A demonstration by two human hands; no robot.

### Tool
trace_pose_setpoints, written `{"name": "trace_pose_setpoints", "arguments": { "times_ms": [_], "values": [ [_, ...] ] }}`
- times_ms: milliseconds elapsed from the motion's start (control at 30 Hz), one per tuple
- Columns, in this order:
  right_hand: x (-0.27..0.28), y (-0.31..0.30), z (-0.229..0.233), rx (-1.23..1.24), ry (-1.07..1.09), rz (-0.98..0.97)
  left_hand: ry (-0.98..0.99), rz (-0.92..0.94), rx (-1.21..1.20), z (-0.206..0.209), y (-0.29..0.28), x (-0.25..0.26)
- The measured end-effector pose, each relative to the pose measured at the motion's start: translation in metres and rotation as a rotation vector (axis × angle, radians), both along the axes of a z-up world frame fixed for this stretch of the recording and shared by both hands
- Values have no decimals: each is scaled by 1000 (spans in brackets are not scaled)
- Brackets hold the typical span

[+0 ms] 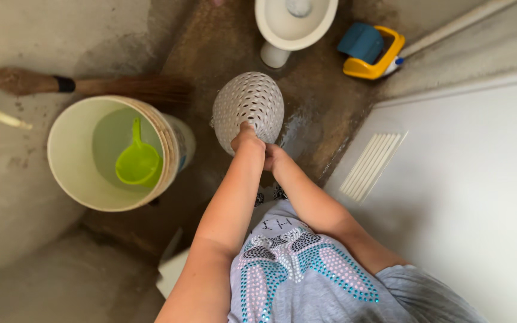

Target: The person sweeps water and debris on a bathroom floor using a broom and rinses the area with water from a bucket using a green scoop, then places a rubber mat on the floor.

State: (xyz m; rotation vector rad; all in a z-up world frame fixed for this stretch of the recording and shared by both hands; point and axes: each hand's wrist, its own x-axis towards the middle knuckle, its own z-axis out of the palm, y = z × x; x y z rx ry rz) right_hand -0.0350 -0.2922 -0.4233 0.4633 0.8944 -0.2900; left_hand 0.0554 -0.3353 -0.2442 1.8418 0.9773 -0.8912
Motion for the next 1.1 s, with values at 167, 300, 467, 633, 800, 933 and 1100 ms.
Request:
{"name": "trace_pose_setpoints", "arguments": {
  "times_ms": [167,300,467,633,800,933,1100],
  "values": [
    [11,21,-4,115,31,-207,19,55,-122,-57,18,16],
    [12,36,-1,242,50,-406,127,87,-235,-99,31,22],
    [12,48,-2,221,-71,-455,251,61,-248,-113,41,13],
    [5,45,-2,181,96,-302,300,40,-277,-129,47,14],
    [-16,11,0,244,388,-277,220,43,-306,-149,39,5],
    [-28,1,-4,-8,577,-406,240,3,-324,-160,39,10],
    [-23,9,2,-516,832,-140,336,-14,-330,-170,25,12]
  ]
}}
